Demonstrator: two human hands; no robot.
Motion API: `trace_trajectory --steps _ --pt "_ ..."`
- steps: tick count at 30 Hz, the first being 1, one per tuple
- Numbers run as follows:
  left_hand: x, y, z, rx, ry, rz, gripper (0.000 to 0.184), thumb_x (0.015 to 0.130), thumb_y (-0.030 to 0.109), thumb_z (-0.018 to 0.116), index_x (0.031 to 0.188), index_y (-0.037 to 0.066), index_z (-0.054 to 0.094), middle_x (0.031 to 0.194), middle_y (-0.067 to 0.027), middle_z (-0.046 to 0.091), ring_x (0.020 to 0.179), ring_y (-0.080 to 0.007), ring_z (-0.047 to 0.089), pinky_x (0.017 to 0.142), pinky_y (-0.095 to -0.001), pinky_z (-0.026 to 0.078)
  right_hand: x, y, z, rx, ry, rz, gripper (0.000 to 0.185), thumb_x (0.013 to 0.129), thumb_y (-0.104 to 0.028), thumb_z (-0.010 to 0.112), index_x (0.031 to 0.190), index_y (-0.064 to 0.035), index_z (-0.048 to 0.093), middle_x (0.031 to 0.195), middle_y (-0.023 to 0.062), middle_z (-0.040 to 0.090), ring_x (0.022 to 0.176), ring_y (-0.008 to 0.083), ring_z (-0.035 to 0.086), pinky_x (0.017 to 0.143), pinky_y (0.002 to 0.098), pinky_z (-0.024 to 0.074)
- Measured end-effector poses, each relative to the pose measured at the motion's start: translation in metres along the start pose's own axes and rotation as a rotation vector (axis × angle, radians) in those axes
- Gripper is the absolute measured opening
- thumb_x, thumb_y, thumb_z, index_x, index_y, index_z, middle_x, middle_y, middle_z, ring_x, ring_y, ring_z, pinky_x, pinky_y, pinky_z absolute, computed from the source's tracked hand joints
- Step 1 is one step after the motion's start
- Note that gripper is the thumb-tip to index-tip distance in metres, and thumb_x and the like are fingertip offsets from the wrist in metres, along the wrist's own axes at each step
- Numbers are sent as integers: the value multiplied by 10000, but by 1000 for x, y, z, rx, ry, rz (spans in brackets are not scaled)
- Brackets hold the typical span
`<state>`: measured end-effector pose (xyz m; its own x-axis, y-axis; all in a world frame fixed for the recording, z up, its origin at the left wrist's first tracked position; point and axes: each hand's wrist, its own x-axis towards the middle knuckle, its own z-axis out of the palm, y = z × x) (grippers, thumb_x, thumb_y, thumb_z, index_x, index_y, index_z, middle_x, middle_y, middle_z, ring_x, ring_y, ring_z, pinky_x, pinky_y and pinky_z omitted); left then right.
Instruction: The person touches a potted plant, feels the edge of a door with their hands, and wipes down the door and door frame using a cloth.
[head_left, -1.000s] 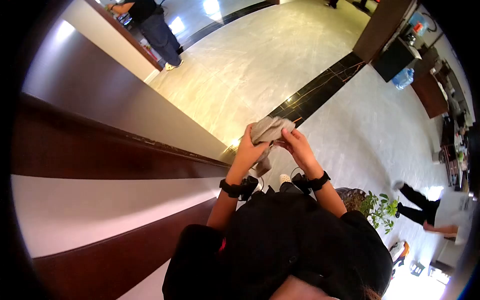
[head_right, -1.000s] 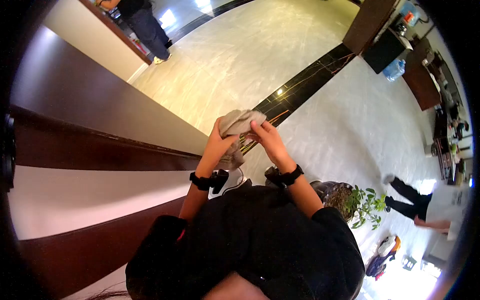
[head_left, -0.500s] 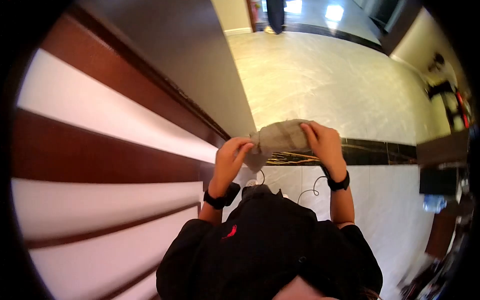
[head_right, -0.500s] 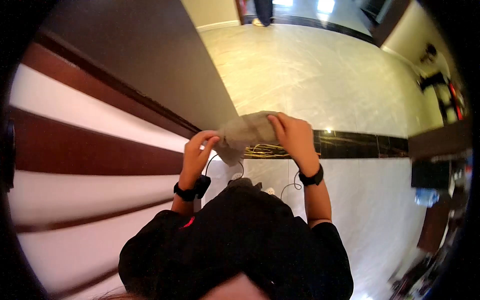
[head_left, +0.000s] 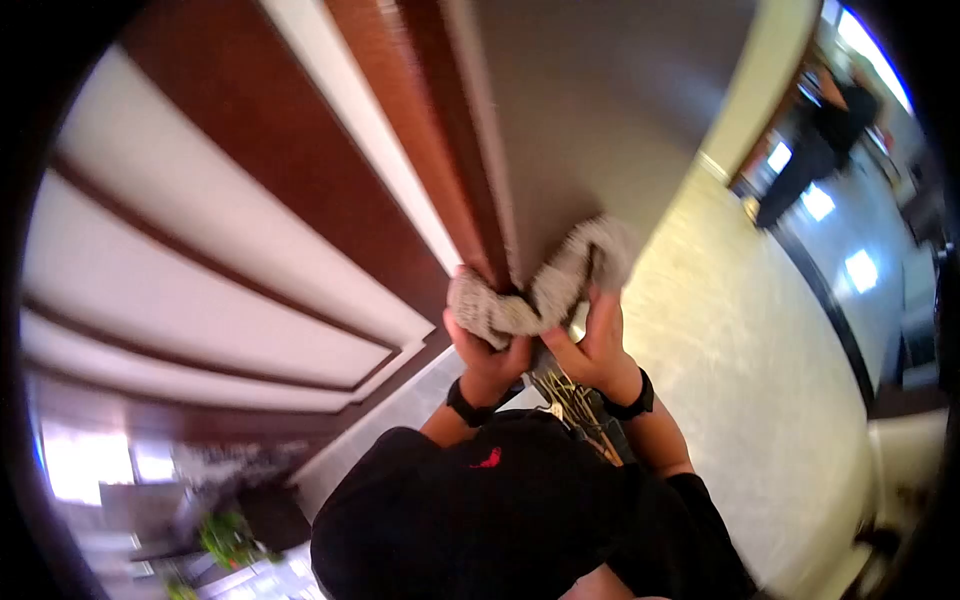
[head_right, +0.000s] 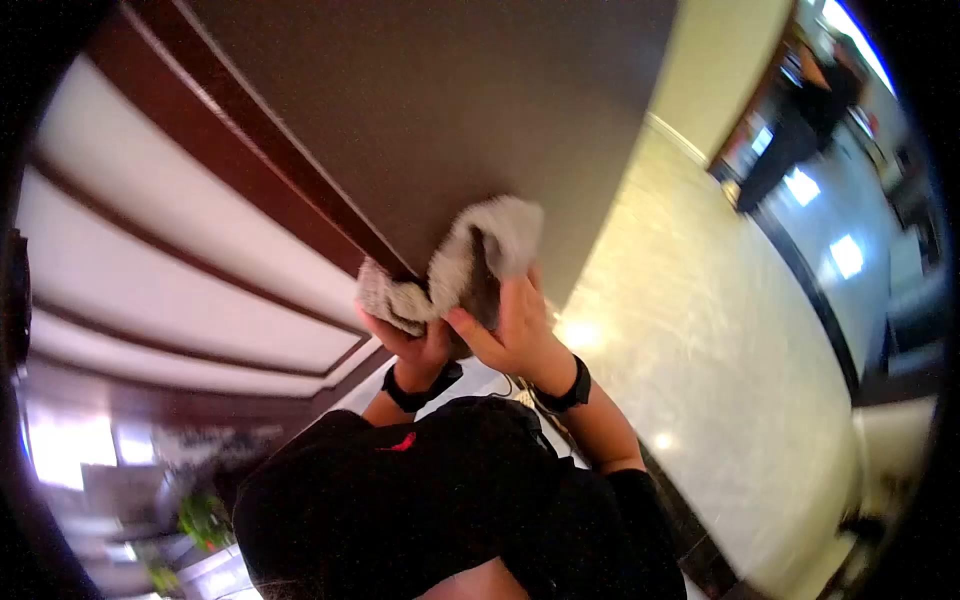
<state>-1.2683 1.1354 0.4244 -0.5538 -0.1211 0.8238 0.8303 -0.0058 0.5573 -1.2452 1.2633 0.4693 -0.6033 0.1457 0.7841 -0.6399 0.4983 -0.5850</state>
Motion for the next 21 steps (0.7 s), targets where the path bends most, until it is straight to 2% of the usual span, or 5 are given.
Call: trace_trajectory --steps 2,5,7,12,21 --pt "-10 -19 4 45 64 107 668 704 81 626 1251 -82 280 1284 -230 378 1188 -285 395 993 -377 285 -29 49 -9 -470 -269 -422 479 722 -272 669 1089 7 537 1141 180 533 1090 344 489 908 403 394" --pt "-1 -24 9 95 36 184 622 669 56 604 1219 -63 340 1313 -252 351 1224 -323 368 1009 -388 260 -64 140 5 -279 -491 -314 355 704 -266 652 999 -70 619 1012 111 599 989 331 544 908 456 391" --pt "-15 -20 4 91 46 110 618 680 49 566 1240 -60 330 1321 -241 344 1221 -313 366 1010 -380 259 -52 116 7 -246 -398 -414 347 689 -303 655 982 -118 631 1042 109 603 993 314 558 896 478 399" --pt "-72 -23 17 80 224 -223 622 762 8 507 1335 -29 269 1328 -109 376 1213 -171 365 1014 -303 262 -71 128 -1 -260 -324 -609 399 755 -246 636 1110 -71 581 1144 146 560 1048 358 525 858 475 421" --pt "-96 -18 67 398 741 -395 575 836 28 570 1343 -1 301 1316 -82 423 1206 -149 388 1014 -289 290 -33 161 -22 193 -540 -818 360 769 -91 618 1094 9 501 1114 172 543 1001 411 520 800 453 466"
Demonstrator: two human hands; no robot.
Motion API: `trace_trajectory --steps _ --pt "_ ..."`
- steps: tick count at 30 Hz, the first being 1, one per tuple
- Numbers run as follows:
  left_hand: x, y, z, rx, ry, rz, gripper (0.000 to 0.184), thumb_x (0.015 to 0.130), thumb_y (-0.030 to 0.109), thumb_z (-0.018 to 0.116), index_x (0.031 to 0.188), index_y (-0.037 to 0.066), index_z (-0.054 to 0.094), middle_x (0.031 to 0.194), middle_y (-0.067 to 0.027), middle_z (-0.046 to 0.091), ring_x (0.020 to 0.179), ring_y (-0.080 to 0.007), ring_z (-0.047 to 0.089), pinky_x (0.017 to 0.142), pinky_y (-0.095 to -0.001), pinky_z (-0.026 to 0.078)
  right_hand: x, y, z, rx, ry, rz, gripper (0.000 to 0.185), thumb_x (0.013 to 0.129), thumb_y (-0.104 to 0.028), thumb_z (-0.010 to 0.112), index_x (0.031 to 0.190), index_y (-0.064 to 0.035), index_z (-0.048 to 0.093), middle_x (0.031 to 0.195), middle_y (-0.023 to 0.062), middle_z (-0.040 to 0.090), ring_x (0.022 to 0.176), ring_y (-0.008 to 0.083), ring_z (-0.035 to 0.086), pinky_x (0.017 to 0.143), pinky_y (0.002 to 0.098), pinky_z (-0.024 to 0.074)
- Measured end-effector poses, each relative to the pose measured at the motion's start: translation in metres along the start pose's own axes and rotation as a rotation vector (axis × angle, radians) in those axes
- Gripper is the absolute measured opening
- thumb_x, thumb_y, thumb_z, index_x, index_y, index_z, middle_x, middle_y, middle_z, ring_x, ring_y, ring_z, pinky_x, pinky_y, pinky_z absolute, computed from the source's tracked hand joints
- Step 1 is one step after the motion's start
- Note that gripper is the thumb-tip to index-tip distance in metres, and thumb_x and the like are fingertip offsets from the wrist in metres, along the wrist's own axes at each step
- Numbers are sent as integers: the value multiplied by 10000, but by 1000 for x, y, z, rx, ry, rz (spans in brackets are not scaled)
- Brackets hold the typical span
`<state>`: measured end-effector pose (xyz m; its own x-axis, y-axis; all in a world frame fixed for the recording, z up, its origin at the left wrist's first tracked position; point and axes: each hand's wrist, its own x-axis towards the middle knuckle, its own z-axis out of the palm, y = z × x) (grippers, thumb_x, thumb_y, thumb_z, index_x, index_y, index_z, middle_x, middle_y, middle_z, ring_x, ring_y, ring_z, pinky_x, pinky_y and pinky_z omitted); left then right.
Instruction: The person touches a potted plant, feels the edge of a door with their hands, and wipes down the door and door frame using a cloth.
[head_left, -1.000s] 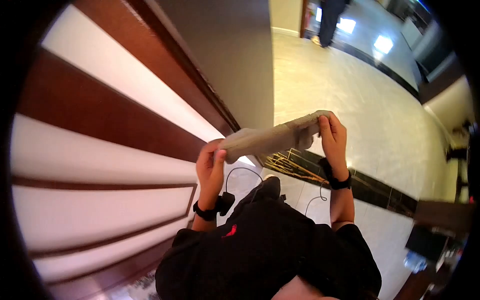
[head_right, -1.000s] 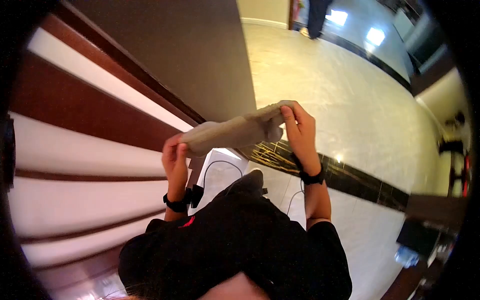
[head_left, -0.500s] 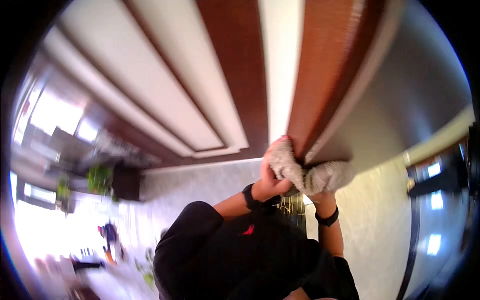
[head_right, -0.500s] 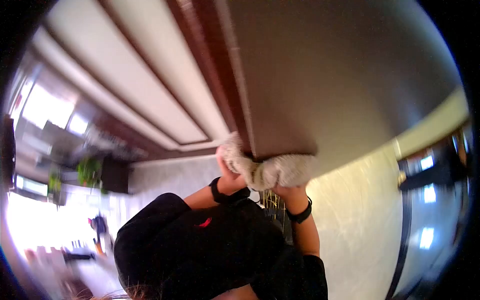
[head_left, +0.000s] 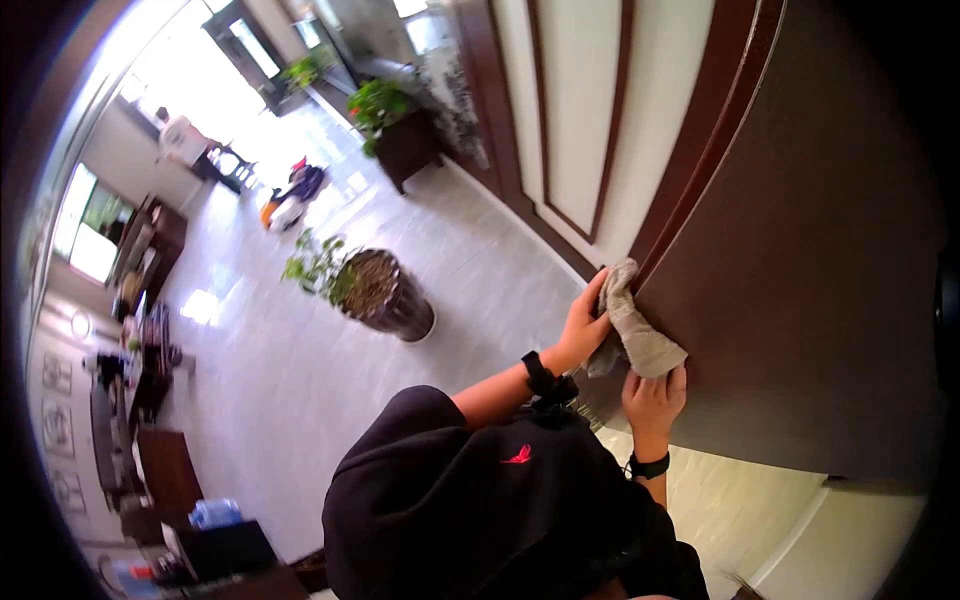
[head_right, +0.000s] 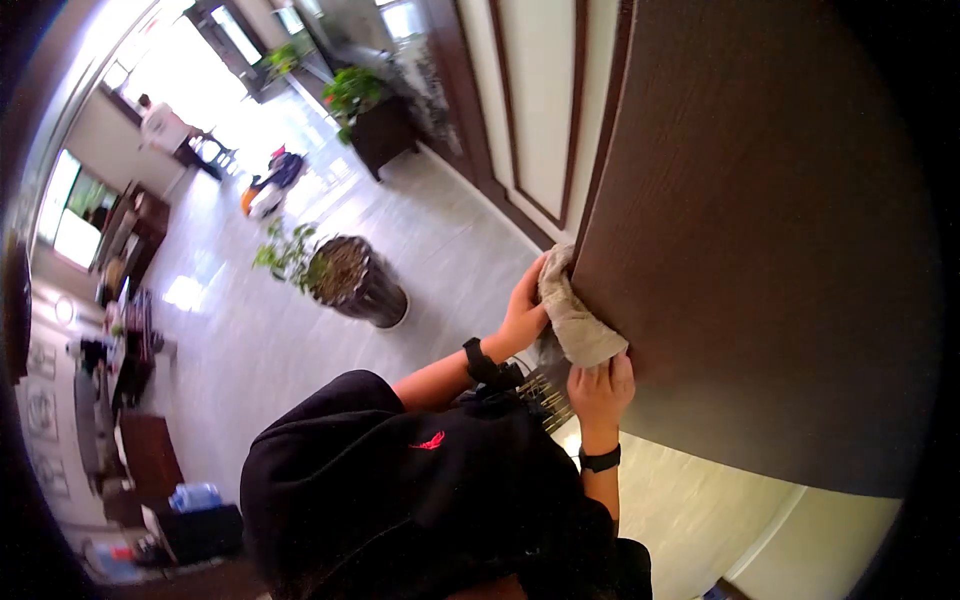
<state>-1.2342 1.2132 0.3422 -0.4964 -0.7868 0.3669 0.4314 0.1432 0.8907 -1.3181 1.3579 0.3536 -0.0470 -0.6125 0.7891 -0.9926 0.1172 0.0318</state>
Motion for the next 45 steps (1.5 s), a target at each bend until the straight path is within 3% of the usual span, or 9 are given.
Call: trace_trajectory --steps 11,15,17,21,24,27,33,35,45 --pt "-21 84 61 437 47 516 669 680 -82 588 1299 7 350 1364 -188 365 1268 -273 354 1034 -336 261 6 -4 -68 243 72 289 492 808 -184 660 1168 64 433 1186 229 472 999 372 436 905 413 354" --pt "-66 78 63 535 -176 330 541 711 14 651 1217 3 460 1306 -151 442 1224 -232 407 999 -333 323 -17 3 -74 718 207 570 519 822 -190 643 1217 57 415 1143 199 474 905 302 455 781 374 394" --pt "-87 73 65 415 -152 -97 595 721 136 725 1233 8 451 1238 -136 491 1162 -194 448 964 -328 356 -21 13 -87 623 157 593 438 832 -167 622 1171 62 464 1021 158 510 897 271 470 758 358 403" --pt "-110 51 60 193 -91 -237 498 771 135 703 1197 -7 486 1107 -69 572 972 -122 526 839 -266 431 -31 31 -101 443 100 389 312 824 -98 588 1091 53 526 846 97 516 818 213 498 706 317 411" --pt "-109 59 53 1 -41 -329 403 786 119 688 1135 -13 536 1008 -31 608 899 -97 543 781 -237 446 -47 44 -118 543 7 632 294 819 -72 570 1093 29 530 862 112 522 655 170 490 571 265 400" --pt "-106 74 36 305 -176 -386 349 762 140 713 1058 1 589 940 -19 624 895 -77 543 776 -244 447 -61 58 -128 486 10 528 283 814 -63 569 1082 21 535 833 98 505 644 165 465 561 256 380" --pt "-100 86 20 732 -501 -33 244 774 173 680 968 36 621 856 -116 614 788 -236 587 719 -315 464 -73 84 -156 470 60 555 235 780 -3 561 1012 8 530 860 79 505 635 144 470 533 228 390" --pt "-97 86 15 766 -512 48 216 794 166 655 963 36 614 846 -132 605 772 -271 581 704 -327 464 -86 96 -160 868 205 823 234 769 1 576 996 -4 522 917 60 505 624 113 461 508 201 381" --pt "-54 139 27 1046 36 428 94 813 92 605 895 46 605 672 -77 593 557 -220 561 512 -302 419 -54 101 -192 1222 582 1049 263 689 -29 487 951 -33 472 868 48 435 776 111 418 642 224 388"
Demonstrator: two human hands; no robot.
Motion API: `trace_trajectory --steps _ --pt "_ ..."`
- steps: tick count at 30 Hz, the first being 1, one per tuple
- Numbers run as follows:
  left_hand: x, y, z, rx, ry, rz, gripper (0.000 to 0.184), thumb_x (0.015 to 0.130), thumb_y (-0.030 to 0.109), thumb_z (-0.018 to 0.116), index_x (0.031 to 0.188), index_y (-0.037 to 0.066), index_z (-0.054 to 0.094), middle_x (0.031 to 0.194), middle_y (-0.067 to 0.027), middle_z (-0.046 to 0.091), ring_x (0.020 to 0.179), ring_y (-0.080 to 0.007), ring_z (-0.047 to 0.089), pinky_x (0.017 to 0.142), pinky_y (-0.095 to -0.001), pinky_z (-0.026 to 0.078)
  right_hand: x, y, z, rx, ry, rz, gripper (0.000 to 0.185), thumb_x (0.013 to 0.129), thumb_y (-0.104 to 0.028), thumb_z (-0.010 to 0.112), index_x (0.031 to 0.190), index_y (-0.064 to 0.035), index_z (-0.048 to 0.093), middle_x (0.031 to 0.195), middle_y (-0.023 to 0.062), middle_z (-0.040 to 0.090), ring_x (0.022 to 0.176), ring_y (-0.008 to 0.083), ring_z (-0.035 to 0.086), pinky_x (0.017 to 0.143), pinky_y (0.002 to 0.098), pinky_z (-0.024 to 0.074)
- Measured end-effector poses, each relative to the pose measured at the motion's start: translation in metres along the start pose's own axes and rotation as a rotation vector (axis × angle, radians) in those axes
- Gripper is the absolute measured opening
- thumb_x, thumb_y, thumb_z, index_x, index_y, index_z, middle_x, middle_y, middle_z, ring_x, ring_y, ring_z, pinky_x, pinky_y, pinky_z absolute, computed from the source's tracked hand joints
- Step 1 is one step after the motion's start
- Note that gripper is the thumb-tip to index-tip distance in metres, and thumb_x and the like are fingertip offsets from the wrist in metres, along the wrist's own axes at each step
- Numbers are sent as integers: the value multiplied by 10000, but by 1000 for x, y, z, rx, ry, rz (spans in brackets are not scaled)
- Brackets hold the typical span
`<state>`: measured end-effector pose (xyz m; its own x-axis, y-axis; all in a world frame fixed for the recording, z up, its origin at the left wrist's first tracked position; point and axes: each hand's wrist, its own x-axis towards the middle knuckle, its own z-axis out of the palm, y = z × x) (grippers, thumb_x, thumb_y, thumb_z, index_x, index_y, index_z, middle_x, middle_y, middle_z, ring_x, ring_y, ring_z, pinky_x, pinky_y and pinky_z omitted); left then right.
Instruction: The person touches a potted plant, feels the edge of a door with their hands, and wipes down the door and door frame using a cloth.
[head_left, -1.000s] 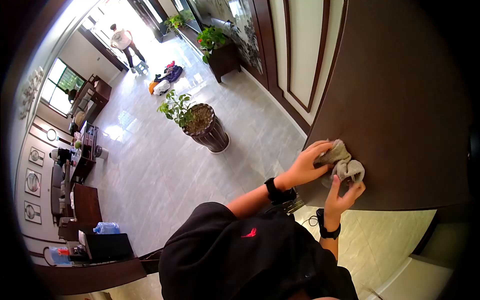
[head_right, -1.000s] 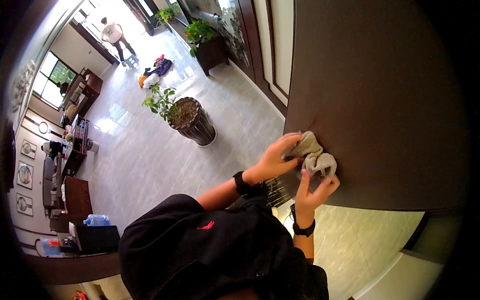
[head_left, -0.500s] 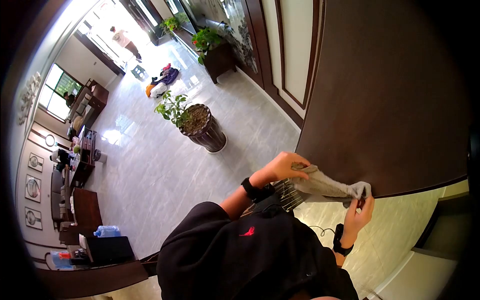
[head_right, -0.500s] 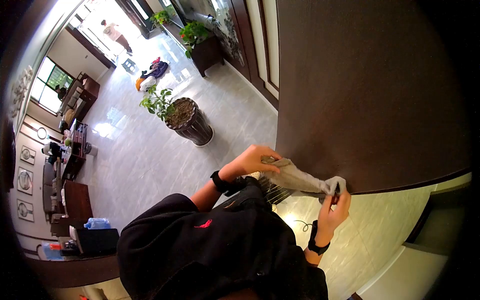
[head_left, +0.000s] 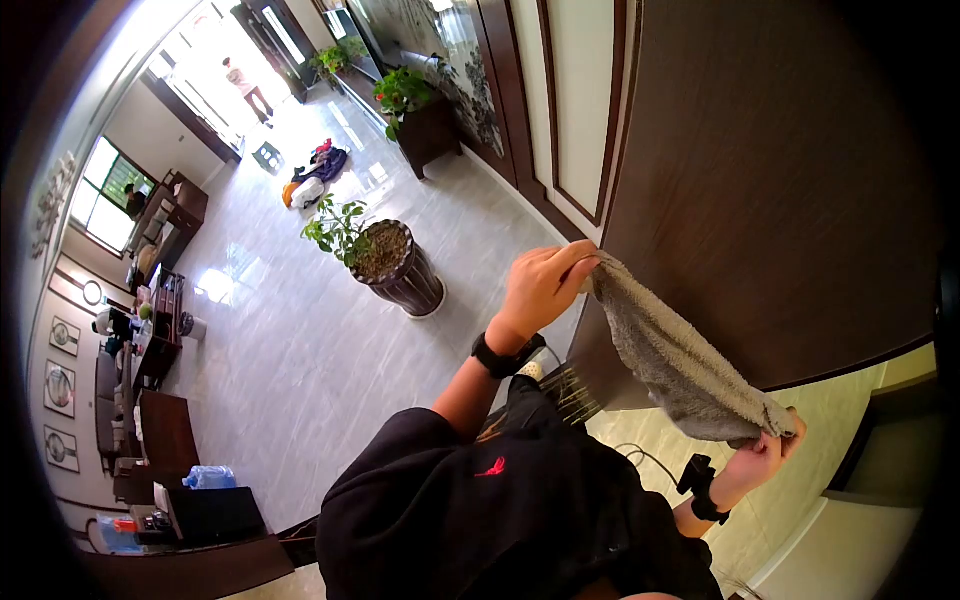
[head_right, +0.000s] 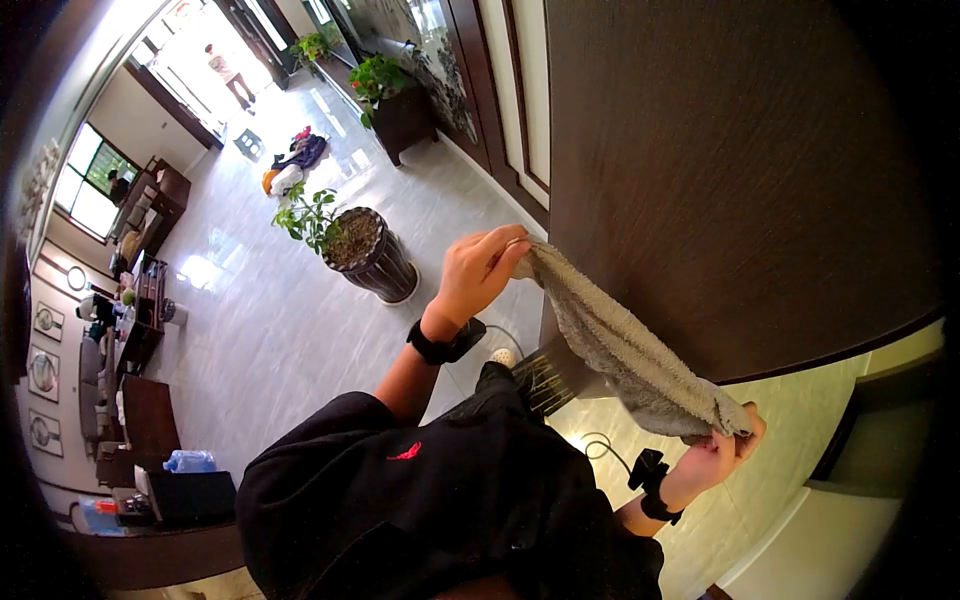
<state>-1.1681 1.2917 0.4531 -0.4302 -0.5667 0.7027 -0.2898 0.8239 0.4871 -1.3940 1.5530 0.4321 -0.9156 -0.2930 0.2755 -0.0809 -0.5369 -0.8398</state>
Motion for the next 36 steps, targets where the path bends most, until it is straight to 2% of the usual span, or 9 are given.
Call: trace_trajectory --steps 3,8,15,18,20,24,26,28,36 --pt "-4 3 7 -114 -11 -173 112 849 133 586 935 62 586 581 -54 562 460 -170 538 455 -286 402 13 13 -34 -13 -270 -61 267 677 -19 481 944 -34 483 809 36 417 712 94 392 579 222 354" --pt "-8 -6 13 -781 20 -523 158 904 137 527 1028 40 508 676 -66 619 572 -114 584 496 -254 430 3 0 -26 -112 8 85 198 767 -47 510 962 -22 487 817 45 451 655 102 414 555 233 357" --pt "2 5 28 -834 213 -258 218 928 67 451 1121 -3 377 923 -104 614 840 -132 573 734 -220 423 -6 -3 14 -236 108 -322 366 836 -119 560 1150 5 420 1045 111 489 944 196 491 850 320 406" --pt "26 30 38 -847 274 -100 272 906 54 481 1146 -2 366 972 -111 592 848 -156 567 765 -247 412 -4 4 29 -376 21 -455 585 824 -147 598 1281 38 283 1168 182 435 1071 262 437 943 386 339" --pt "39 32 51 -703 238 59 492 849 -15 534 1260 22 266 1214 -172 498 1077 -241 517 925 -311 367 2 15 38 -533 -123 -756 779 794 -162 648 1338 59 137 1257 242 334 1119 328 400 960 432 319" --pt "32 23 81 -371 302 7 597 781 -24 595 1271 0 254 1182 -207 526 1082 -287 533 899 -328 397 21 55 48 -846 -101 -1136 853 776 -28 608 1366 77 1 1348 300 206 1238 377 297 1014 478 238" --pt "28 20 86 -233 412 31 605 717 30 674 1228 -27 356 936 -217 569 810 -341 596 690 -344 476 18 82 35 -1066 -87 -1066 914 787 -70 605 1364 89 -85 1420 271 118 1295 405 219 1045 483 151" --pt "13 4 96 -216 403 -11 576 724 27 657 1223 -26 374 902 -217 585 801 -346 604 685 -364 485 17 92 28 -1440 -20 -1276 941 801 -132 601 1358 88 -125 1469 208 43 1310 428 181 1058 475 73" --pt "-26 29 67 -181 10 -227 418 782 106 600 1160 23 441 812 -179 606 522 -280 572 522 -311 455 6 105 25 -1378 -72 -1230 819 833 -103 505 1406 -10 -72 1411 201 276 1268 434 252 1008 463 198"
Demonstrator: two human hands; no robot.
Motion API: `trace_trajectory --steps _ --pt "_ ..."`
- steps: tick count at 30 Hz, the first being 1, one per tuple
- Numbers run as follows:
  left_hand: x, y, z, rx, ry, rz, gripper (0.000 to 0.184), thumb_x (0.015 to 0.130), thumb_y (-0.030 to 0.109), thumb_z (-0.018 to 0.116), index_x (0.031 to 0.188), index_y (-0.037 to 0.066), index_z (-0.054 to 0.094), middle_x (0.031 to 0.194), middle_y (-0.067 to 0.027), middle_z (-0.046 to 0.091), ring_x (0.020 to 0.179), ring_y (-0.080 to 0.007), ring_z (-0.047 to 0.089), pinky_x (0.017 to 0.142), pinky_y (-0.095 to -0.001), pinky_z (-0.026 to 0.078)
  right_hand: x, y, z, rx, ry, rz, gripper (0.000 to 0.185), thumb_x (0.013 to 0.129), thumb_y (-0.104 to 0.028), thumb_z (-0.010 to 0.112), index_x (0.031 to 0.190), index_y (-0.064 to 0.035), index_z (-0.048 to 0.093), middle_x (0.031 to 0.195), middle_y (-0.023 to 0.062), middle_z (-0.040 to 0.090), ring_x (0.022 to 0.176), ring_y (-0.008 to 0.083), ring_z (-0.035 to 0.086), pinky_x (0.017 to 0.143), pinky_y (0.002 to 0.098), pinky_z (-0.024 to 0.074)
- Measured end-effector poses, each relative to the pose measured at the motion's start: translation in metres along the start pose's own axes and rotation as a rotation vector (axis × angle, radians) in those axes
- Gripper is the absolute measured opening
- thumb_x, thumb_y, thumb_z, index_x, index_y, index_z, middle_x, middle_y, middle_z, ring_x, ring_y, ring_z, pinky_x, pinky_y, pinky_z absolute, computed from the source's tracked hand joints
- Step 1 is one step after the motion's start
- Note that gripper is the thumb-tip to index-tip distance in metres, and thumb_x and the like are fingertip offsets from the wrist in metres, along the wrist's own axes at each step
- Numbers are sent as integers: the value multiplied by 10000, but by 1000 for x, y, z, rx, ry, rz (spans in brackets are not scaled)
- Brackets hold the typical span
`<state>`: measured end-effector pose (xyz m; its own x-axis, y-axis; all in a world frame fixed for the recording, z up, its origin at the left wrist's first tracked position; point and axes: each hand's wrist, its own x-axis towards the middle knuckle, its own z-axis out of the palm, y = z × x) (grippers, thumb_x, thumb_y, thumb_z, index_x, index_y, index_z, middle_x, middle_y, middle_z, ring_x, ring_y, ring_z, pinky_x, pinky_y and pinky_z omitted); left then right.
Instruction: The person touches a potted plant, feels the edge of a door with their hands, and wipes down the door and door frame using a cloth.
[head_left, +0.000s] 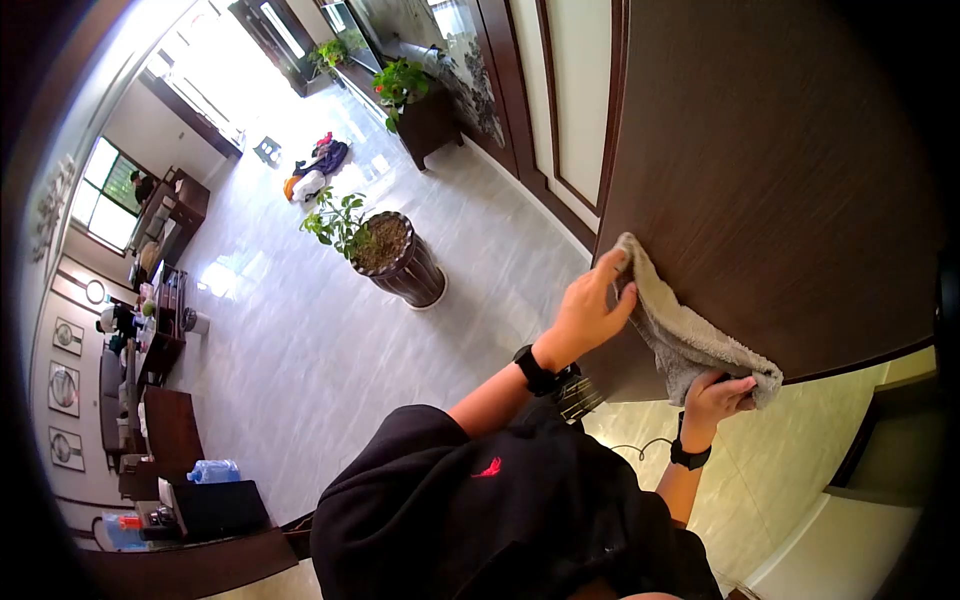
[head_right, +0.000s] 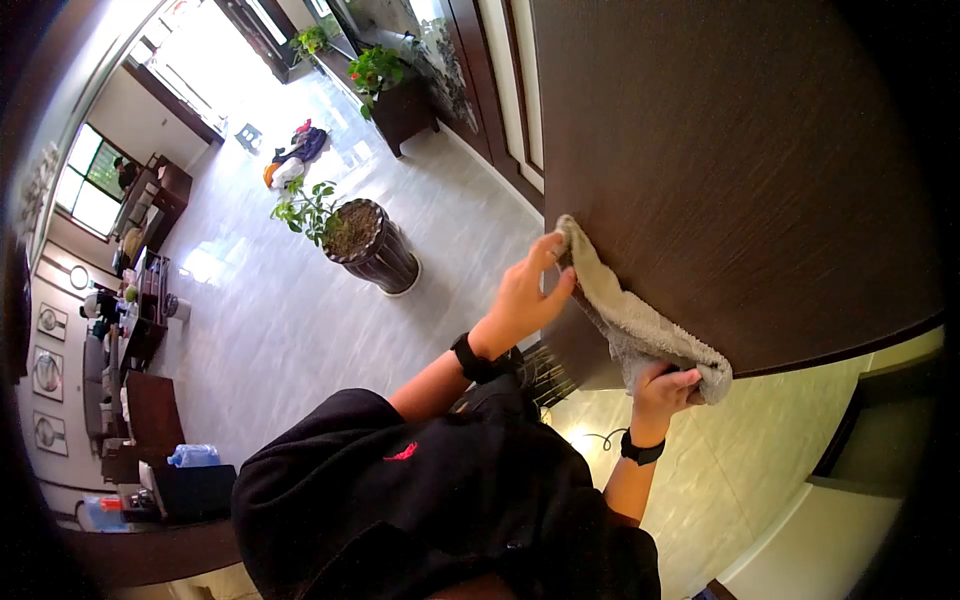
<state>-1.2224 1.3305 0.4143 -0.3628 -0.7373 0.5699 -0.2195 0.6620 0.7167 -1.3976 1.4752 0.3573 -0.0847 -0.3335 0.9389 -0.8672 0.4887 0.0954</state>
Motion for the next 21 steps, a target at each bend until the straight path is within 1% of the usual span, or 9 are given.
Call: trace_trajectory --steps 2,4,6,8,11,14,16,17,21 --pt "-1 13 4 -55 -8 67 385 773 101 600 1129 18 478 809 -160 603 574 -290 568 552 -312 465 1 -8 -3 36 -84 48 861 823 -108 507 1392 -4 -130 1285 241 434 1230 442 331 1015 492 159" --pt "0 32 8 -122 -32 389 355 759 89 594 1098 14 518 836 -145 608 676 -299 585 612 -333 477 1 -14 -6 79 -80 45 820 818 -129 536 1407 -1 -20 1200 227 512 1181 421 401 989 492 204" --pt "-5 47 10 -195 -216 351 355 741 87 587 1085 12 539 904 -152 610 789 -318 590 683 -354 481 -11 -20 -2 285 -210 90 703 816 -183 563 1382 10 193 1125 165 572 1095 363 494 944 445 282" --pt "-6 63 13 -325 -202 444 416 724 121 589 1110 -13 506 1014 -190 591 847 -335 601 734 -358 488 16 -37 -9 295 -283 -31 511 853 -292 528 1278 -29 422 1123 64 592 940 172 581 800 303 356" --pt "-3 64 10 -433 -209 291 419 727 141 597 1097 -27 494 990 -173 601 782 -342 606 711 -385 489 31 -43 -13 308 -173 -39 445 872 -273 502 1260 -59 462 1126 61 595 858 130 584 737 277 345" --pt "18 78 -9 -165 -268 404 323 727 151 609 1012 17 535 860 -121 619 661 -274 611 637 -337 487 37 -41 -14 280 -360 -63 492 875 -224 480 1320 -52 360 1264 46 515 1056 142 544 811 332 357" --pt "32 104 -31 306 -132 827 235 633 144 603 856 115 536 505 7 447 473 -179 507 443 -284 377 44 -47 -14 66 -294 -77 372 870 -312 513 1186 -122 559 1079 -42 636 787 126 572 714 243 328" --pt "38 119 -44 240 -52 899 202 601 141 593 788 140 517 495 24 389 440 -146 455 413 -262 331 36 -51 -12 400 -443 257 371 860 -349 526 1168 -148 579 1066 -81 639 821 122 568 700 235 321" --pt "47 170 -89 -72 98 1052 180 552 142 578 701 162 480 485 40 325 399 -115 389 378 -241 279 42 -51 -13 31 -264 -38 391 882 -350 492 1214 -152 548 1113 -35 623 959 122 535 732 255 339"
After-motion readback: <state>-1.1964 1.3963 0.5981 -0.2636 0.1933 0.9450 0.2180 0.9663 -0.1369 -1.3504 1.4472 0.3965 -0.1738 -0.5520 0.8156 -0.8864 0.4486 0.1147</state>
